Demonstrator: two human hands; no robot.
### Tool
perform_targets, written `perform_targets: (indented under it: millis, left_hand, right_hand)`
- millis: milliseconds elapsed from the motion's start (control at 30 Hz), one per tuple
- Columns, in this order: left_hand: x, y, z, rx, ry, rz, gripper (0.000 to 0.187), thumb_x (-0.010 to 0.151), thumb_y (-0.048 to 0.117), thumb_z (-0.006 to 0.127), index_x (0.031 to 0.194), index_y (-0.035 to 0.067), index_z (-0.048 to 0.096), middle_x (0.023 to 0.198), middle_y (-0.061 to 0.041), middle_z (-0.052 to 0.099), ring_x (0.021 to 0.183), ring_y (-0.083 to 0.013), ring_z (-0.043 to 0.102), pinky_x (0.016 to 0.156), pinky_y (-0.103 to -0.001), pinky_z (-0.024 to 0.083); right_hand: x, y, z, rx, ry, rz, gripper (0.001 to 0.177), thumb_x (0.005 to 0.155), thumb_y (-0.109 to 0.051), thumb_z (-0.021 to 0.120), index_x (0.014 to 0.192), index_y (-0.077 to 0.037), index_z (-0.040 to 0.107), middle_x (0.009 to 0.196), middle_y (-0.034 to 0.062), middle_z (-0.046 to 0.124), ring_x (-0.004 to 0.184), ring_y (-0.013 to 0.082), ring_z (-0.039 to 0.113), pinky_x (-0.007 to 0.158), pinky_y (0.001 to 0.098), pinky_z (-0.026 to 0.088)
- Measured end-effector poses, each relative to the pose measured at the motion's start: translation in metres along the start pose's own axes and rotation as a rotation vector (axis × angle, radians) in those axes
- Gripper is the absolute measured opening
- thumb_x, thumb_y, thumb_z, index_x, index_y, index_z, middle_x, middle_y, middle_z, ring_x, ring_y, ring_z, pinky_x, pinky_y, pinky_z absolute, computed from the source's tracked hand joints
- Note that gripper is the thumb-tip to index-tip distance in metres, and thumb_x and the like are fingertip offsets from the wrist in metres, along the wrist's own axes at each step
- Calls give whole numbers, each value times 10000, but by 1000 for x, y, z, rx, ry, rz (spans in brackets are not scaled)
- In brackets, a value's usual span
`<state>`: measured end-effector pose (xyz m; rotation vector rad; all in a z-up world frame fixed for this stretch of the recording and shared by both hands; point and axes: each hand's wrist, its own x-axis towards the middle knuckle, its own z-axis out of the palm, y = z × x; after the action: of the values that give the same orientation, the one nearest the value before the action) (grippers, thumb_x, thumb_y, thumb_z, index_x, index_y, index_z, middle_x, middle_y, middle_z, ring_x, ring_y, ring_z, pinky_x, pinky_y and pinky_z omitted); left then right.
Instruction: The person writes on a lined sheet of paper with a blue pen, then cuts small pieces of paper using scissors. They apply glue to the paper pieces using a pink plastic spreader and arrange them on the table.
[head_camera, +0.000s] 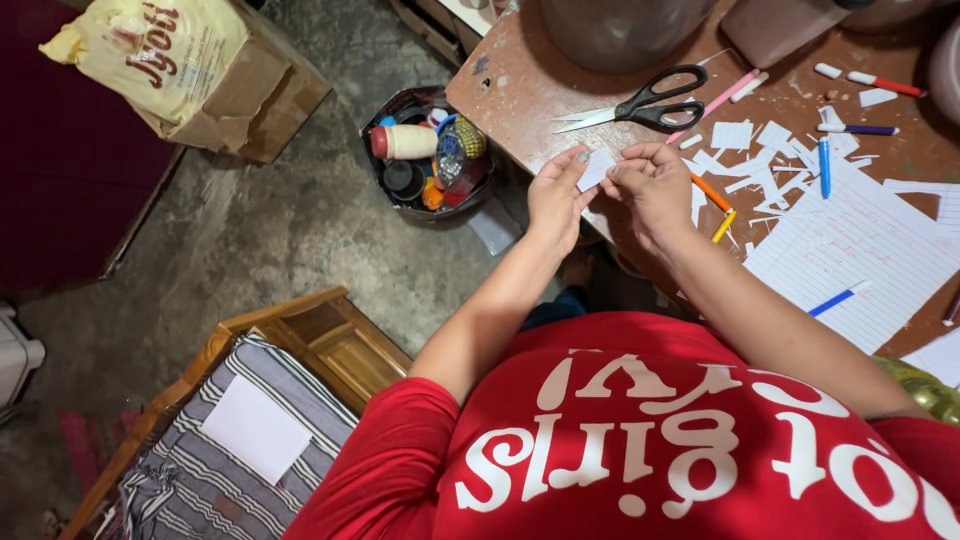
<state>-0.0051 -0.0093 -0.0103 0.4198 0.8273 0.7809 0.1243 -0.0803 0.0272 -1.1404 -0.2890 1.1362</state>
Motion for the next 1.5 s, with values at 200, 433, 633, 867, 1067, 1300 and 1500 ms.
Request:
perform_targets:
  millis: [200,433,633,867,1067,1300,1500]
  left_hand:
    - [-6,1,9,-165,-83,3,373,934,151,683,1290,104,581,1234,-75,699,1039,-208,692,907,-355,565]
    - [19,-6,-10,-65,58,-9,361,979,124,692,1301,5,580,1167,-157,701,1038,-296,700,888,-387,562]
    - [25,12,-17,-86,37,0,366,981,115,667,1313,-6,571,1171,-163,689,1059,-296,697,944,-414,560]
    - [25,24,-16,-116,26,21,382,977,95,660,1332,-4,558,1205,-165,670,1073,-289,684,974,-421,550]
    - [34,25,-22,-152,12,51,366,987,90,674,1323,-14,572,1135,-141,664,1019,-248,660,979,-411,549]
    - [33,34,-3,-194,-45,52,343,956,102,690,1268,10,582,1096,-116,670,1006,-248,641,979,-424,566]
    - [33,39,22,-176,-123,49,334,973,141,703,1264,36,576,1154,-130,671,1044,-254,652,981,-423,549]
  right_hand:
    - [1,2,8,116,47,42,261,922,113,648,1127,15,520,890,110,683,755,185,725,693,267,604]
    - [29,-28,-21,-1088,-70,-603,133,1037,-25,726,1123,29,640,1058,192,648,979,305,679,859,424,562]
    - [93,-60,-53,-1721,-375,-833,467,869,-24,711,1333,-24,659,1378,186,619,1291,382,572,1054,467,503]
    - [127,-72,-64,-1881,-455,-484,568,833,-18,674,1379,-173,697,1305,177,656,1129,388,660,954,481,534]
    - [126,-90,-54,-2017,-531,-524,604,795,-205,773,1385,-144,658,1127,196,700,1032,388,685,902,479,550]
    - [89,-121,-18,-2180,-515,-193,699,788,-323,806,1426,-153,575,963,202,752,910,393,732,780,508,585]
    - [23,-128,-66,-1837,-258,-545,818,780,-219,779,1533,-65,497,1005,224,712,890,438,682,776,533,546]
